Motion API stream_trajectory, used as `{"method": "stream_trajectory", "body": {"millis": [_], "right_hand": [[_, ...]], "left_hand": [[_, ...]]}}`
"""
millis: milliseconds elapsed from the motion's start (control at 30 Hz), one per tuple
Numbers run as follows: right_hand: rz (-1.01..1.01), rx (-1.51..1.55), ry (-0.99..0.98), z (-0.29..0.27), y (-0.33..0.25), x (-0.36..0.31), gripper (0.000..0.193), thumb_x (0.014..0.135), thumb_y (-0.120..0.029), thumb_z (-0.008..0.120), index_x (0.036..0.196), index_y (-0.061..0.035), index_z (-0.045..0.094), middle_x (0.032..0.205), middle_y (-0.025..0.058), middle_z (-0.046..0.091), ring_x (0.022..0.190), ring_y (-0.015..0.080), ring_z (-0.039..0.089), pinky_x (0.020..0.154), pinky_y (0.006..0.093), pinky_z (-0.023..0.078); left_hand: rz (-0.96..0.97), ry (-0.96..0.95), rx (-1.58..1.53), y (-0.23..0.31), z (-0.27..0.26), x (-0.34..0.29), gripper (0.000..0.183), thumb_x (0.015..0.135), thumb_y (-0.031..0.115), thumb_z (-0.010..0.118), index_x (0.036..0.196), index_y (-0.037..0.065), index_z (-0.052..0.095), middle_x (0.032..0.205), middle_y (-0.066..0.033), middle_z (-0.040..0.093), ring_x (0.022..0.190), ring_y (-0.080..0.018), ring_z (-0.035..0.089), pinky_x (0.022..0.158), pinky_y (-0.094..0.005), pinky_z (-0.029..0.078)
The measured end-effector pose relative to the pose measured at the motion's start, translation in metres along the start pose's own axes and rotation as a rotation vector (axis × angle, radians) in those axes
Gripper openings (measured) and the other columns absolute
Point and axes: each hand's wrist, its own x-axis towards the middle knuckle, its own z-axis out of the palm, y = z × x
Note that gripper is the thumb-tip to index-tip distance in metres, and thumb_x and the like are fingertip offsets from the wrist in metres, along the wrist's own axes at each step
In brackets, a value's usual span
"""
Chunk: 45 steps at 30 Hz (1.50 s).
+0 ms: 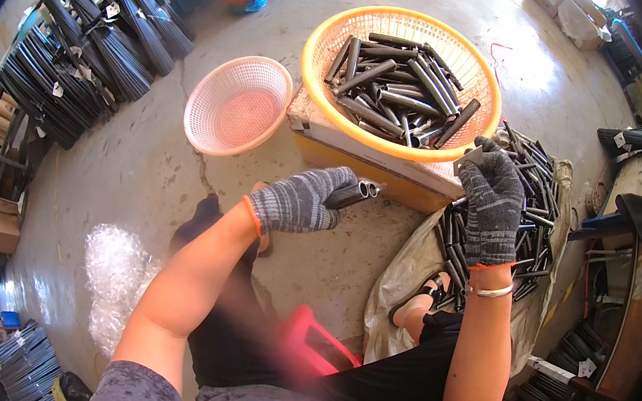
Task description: The person picks up metal tubes and small components, uses a thin metal pin to align or check parts on the tubes, and places the assembled tubes into a basket.
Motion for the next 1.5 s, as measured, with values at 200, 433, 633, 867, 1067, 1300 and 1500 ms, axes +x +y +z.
{"method": "stream_trajectory", "body": {"millis": [200,433,633,867,1067,1300,1500], "right_hand": [[0.112,0.071,-0.51,0.025,-0.02,-0.028,0.011,0.081,0.007,0.064,0.089,-0.0002,0.06,0.096,0.0077,0.066,0.086,0.0124,0.059,0.08,0.0265,0.05],[0.167,0.004,-0.644,0.034,-0.013,-0.038,0.015,0.081,0.006,0.064,0.095,0.0007,0.061,0.091,0.0055,0.064,0.082,0.0111,0.058,0.075,0.0258,0.051],[0.312,0.121,-0.625,0.032,-0.022,-0.036,0.014,0.083,0.004,0.065,0.096,0.0012,0.062,0.088,0.0056,0.065,0.078,0.0111,0.061,0.072,0.0255,0.052],[0.334,0.152,-0.627,0.032,-0.022,-0.036,0.009,0.083,0.007,0.062,0.09,0.0017,0.059,0.086,0.0081,0.065,0.075,0.0137,0.062,0.068,0.0273,0.053],[0.267,0.079,-0.618,0.035,-0.019,-0.039,0.007,0.085,0.002,0.063,0.092,0.0006,0.063,0.079,0.0057,0.065,0.071,0.0097,0.06,0.066,0.0242,0.051],[0.092,-0.092,-0.555,0.044,-0.016,-0.047,0.005,0.083,0.004,0.061,0.085,-0.0008,0.06,0.077,0.004,0.063,0.067,0.0093,0.055,0.062,0.0249,0.048],[0.074,-0.187,-0.582,0.043,-0.016,-0.045,0.008,0.084,0.006,0.059,0.089,-0.0011,0.06,0.083,0.0042,0.063,0.073,0.0093,0.057,0.068,0.0255,0.05]], "left_hand": [[0.044,-0.08,-0.186,0.008,0.001,-0.001,0.049,0.075,0.006,0.061,0.122,0.002,0.049,0.105,-0.0102,0.054,0.097,-0.0176,0.05,0.09,-0.031,0.043],[0.012,-0.154,-0.271,0.022,-0.002,-0.004,0.062,0.075,0.011,0.063,0.132,0.003,0.04,0.104,-0.0096,0.053,0.098,-0.0182,0.05,0.089,-0.032,0.043],[0.047,-0.117,-0.328,0.025,-0.005,-0.005,0.058,0.075,0.015,0.064,0.128,0.004,0.043,0.1,-0.0074,0.052,0.096,-0.0165,0.05,0.087,-0.0311,0.042],[0.02,-0.118,-0.298,0.023,-0.005,-0.004,0.057,0.074,0.012,0.065,0.126,0.003,0.044,0.106,-0.0072,0.054,0.101,-0.0162,0.05,0.09,-0.0303,0.042],[-0.004,-0.119,-0.3,0.016,0.0,-0.006,0.057,0.074,0.007,0.064,0.127,0.003,0.043,0.111,-0.0079,0.055,0.106,-0.015,0.049,0.095,-0.03,0.041],[-0.075,-0.157,-0.264,0.015,0.0,-0.009,0.057,0.076,0.006,0.064,0.128,0.002,0.042,0.116,-0.0075,0.054,0.11,-0.0148,0.048,0.096,-0.028,0.04],[-0.005,-0.034,-0.413,0.002,0.009,-0.006,0.051,0.074,0.001,0.071,0.118,0.004,0.047,0.101,-0.0018,0.055,0.094,-0.0074,0.048,0.085,-0.0234,0.044]]}}
